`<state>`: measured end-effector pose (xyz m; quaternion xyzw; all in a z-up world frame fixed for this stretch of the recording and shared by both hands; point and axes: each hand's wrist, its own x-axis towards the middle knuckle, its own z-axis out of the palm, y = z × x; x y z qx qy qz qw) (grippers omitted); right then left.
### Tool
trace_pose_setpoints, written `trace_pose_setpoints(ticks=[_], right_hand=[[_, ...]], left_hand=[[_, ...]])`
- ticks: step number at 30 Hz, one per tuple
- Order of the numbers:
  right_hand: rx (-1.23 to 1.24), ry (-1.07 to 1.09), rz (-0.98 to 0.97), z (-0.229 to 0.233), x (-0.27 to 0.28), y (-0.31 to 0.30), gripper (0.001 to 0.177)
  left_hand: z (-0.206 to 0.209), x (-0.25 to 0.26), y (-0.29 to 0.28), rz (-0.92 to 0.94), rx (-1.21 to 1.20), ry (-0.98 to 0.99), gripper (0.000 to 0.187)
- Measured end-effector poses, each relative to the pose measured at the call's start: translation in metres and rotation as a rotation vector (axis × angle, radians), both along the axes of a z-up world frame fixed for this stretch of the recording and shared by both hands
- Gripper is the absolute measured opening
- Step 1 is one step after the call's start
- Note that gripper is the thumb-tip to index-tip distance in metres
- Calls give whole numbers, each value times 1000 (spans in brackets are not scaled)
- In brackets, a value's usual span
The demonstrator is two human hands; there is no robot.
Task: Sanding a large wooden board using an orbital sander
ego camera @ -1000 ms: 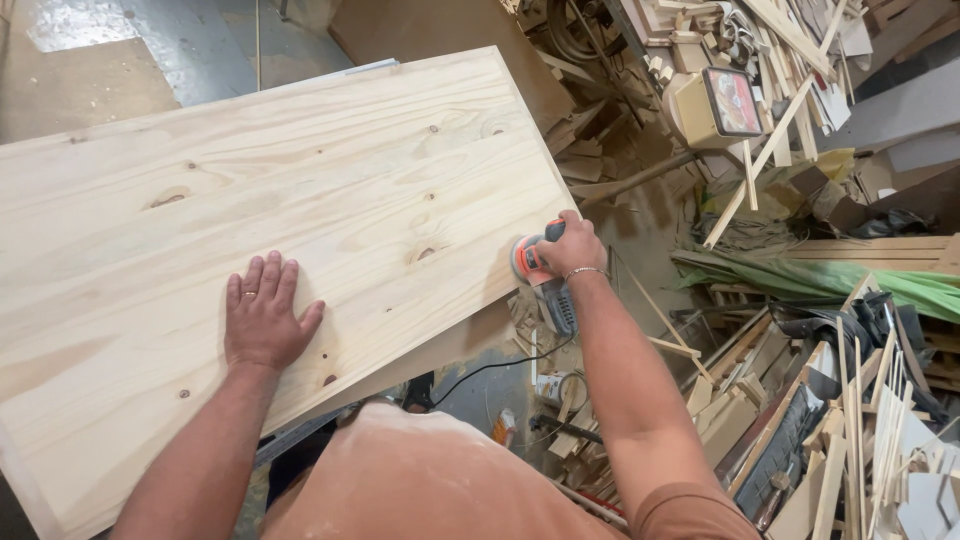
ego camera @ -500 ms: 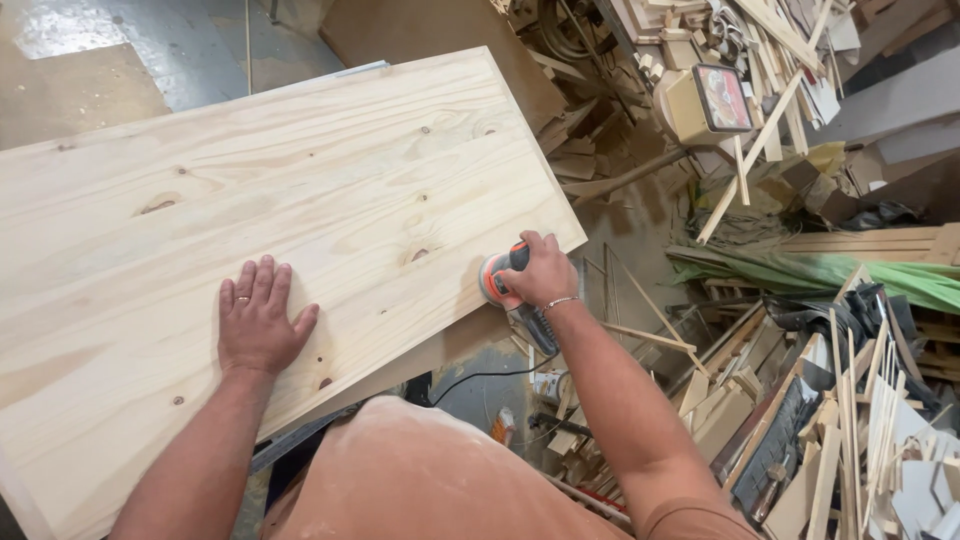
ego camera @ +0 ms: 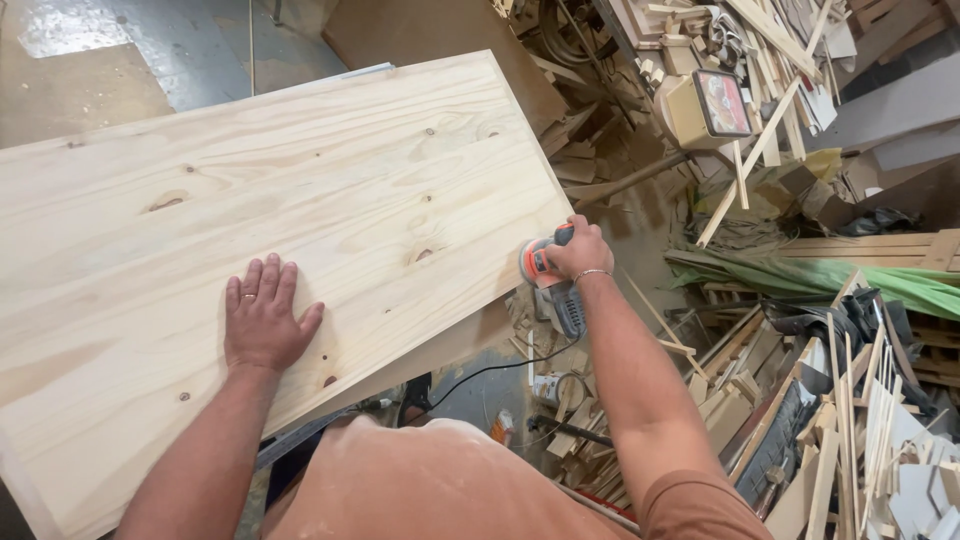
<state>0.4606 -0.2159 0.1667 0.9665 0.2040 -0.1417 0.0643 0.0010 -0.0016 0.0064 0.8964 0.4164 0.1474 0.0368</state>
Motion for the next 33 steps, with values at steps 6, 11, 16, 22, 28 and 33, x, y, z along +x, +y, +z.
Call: trace_pose_setpoints(ticks=[6,11,16,22,28,33], right_hand=[[-7,31,49,26,-50,15,74],[28,76,110,51,-108,23,74],[58,67,249,37,-140,21,73],[81,82,318,30,-169,16,72],[37,92,194,34,-135,15,75],[3,69,127,39,-92,7,72]], left_hand=[[3,0,0,0,-38,32,76],[6,0,-2,-4,-68,24,76],[7,1,-3,2,-64,56,76],[-3,12,-3,51,-189,60,80],[14,44,-33,195,-258,37,88],[20,43,-39,176,-247,23,85]])
